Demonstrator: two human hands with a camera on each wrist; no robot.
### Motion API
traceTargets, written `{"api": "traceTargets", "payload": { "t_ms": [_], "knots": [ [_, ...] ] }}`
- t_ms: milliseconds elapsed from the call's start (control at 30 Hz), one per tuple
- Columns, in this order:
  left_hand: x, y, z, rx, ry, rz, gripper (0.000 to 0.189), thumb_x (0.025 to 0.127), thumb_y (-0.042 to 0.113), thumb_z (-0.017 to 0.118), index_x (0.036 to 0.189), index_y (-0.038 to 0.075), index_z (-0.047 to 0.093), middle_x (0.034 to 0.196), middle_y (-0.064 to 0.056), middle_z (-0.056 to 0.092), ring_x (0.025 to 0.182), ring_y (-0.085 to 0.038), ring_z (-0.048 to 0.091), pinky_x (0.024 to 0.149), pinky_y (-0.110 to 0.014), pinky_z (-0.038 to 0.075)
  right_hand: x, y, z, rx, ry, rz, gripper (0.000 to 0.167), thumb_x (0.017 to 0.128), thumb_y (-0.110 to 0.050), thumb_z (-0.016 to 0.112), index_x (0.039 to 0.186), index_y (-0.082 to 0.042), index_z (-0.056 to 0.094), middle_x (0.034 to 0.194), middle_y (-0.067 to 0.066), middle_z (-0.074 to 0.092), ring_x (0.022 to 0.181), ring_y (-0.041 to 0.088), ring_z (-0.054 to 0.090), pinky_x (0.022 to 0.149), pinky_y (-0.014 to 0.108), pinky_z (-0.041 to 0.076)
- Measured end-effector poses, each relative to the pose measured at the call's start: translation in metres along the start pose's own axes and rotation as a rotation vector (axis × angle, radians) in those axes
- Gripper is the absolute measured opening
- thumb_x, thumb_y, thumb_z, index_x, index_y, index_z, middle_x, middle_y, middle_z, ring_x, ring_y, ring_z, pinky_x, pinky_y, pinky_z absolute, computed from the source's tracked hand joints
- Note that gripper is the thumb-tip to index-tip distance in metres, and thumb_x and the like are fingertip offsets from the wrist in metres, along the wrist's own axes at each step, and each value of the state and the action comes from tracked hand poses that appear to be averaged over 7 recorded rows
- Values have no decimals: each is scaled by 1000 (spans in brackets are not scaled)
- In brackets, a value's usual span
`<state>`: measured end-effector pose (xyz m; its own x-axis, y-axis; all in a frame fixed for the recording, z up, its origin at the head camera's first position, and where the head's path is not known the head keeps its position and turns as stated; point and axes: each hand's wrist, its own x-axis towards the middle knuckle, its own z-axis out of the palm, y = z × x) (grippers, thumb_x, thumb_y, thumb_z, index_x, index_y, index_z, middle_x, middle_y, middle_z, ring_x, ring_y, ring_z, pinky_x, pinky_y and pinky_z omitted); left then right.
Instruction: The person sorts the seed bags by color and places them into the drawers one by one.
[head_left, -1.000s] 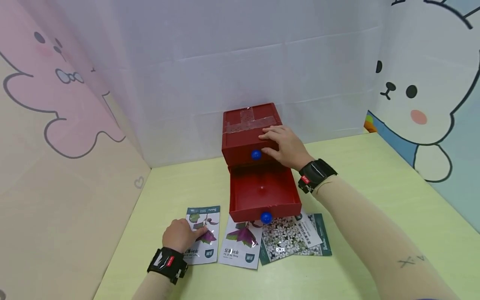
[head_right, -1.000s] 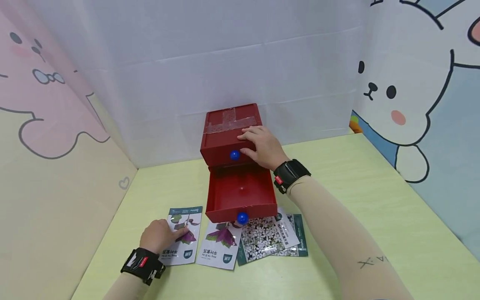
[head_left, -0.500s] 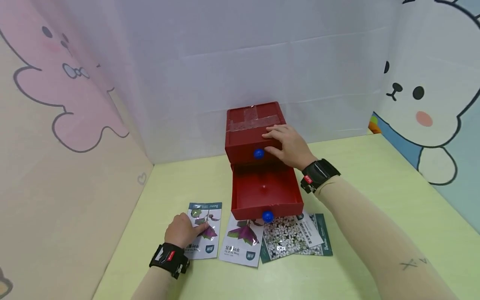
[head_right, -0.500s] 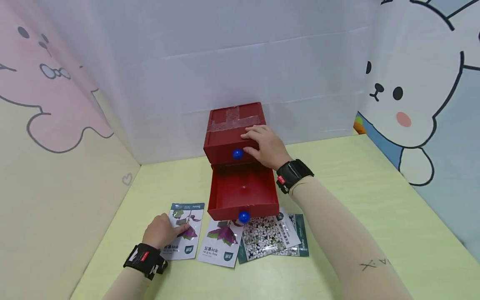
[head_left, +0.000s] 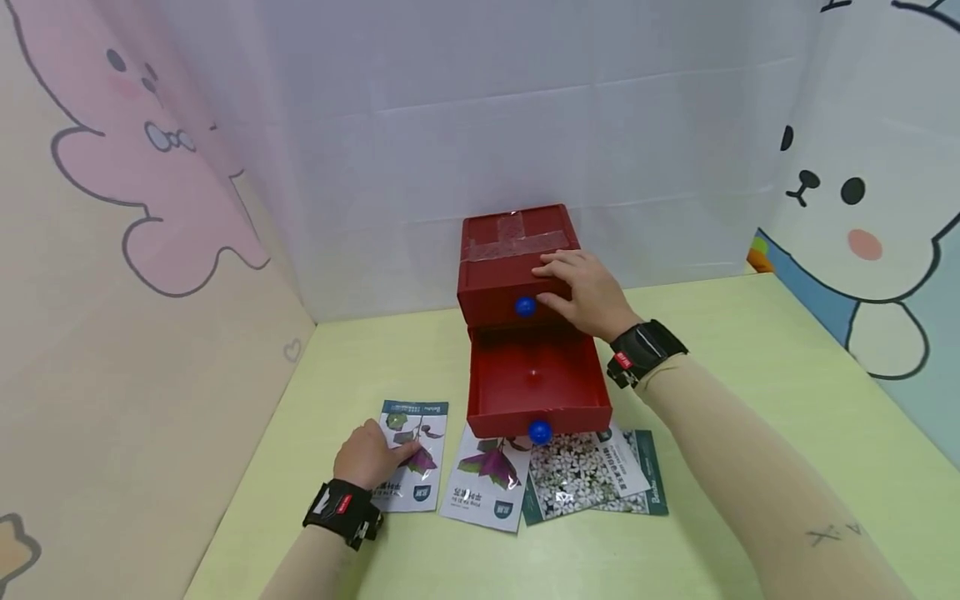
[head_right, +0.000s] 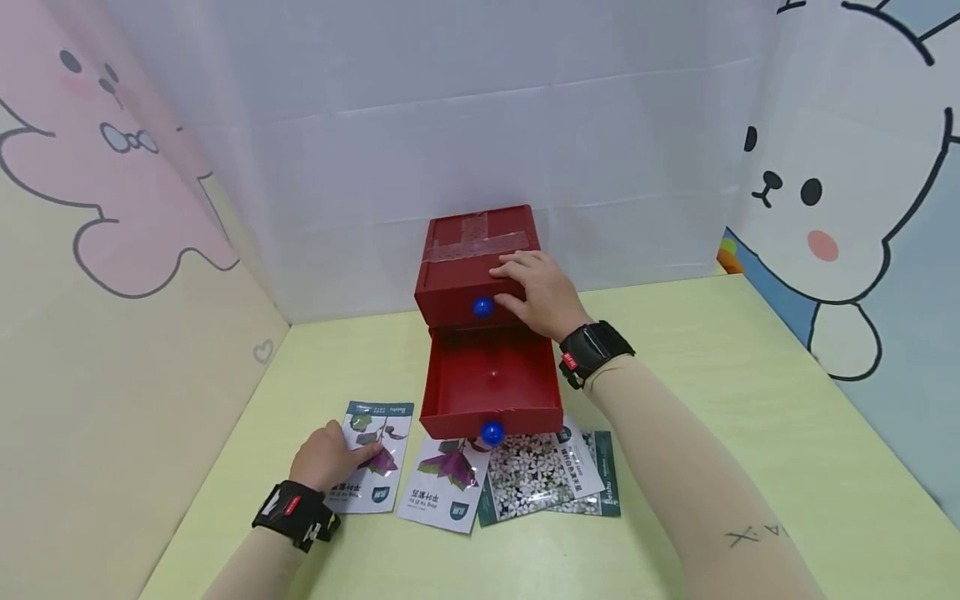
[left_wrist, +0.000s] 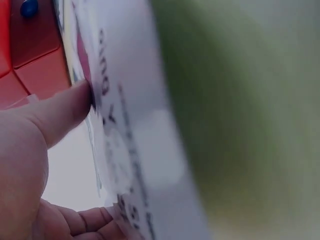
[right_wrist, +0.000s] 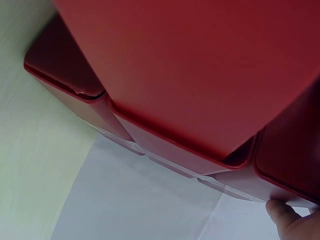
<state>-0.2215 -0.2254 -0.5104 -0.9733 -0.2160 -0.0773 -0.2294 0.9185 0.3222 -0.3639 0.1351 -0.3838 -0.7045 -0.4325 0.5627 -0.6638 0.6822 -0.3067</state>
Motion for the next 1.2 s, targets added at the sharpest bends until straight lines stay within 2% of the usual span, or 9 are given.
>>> {"api": "traceTargets", "payload": {
  "t_ms": [133,233,333,600,800,1200],
  "knots": [
    [2,-3,-3,-75,-46,22,53,78,37,78,96,-5,52,68,-10,53,55,-21,53,46,-29,39,0,-1,1,3,-6,0,44,84,-24,75,125,-13,65,134,10,55,127,29,43,103,49,39],
    [4,-3,-10,-169,-80,53,40,81,19,75,105,-6,54,77,-11,59,61,-20,56,50,-31,46,0,-3,0,6,-8,8,43,84,-23,75,125,-12,65,134,10,55,127,29,43,103,50,40],
    [5,-1,-19,-239,-96,87,35,81,9,71,108,-6,55,82,-12,62,62,-20,58,51,-32,49,-1,-3,0,3,-11,14,43,84,-23,75,125,-12,65,135,10,55,127,29,43,103,50,40],
    [4,0,-33,-317,-120,101,35,84,5,62,116,-4,53,90,-14,62,67,-20,58,55,-31,49,-1,-2,1,5,-15,8,43,84,-23,75,125,-12,65,134,10,56,127,29,43,103,50,39],
    [0,2,-46,-460,-128,100,33,88,0,54,121,-3,49,93,-15,62,69,-21,59,58,-31,49,0,-2,2,10,-18,7,43,85,-23,75,125,-13,64,134,10,56,127,29,43,103,49,40],
    [-9,25,-84,-695,-111,97,35,93,0,52,127,-2,45,103,-22,62,75,-24,65,66,-35,57,1,-1,-2,5,-18,17,43,85,-24,74,125,-13,65,135,10,55,128,29,42,103,49,40]
  ]
}}
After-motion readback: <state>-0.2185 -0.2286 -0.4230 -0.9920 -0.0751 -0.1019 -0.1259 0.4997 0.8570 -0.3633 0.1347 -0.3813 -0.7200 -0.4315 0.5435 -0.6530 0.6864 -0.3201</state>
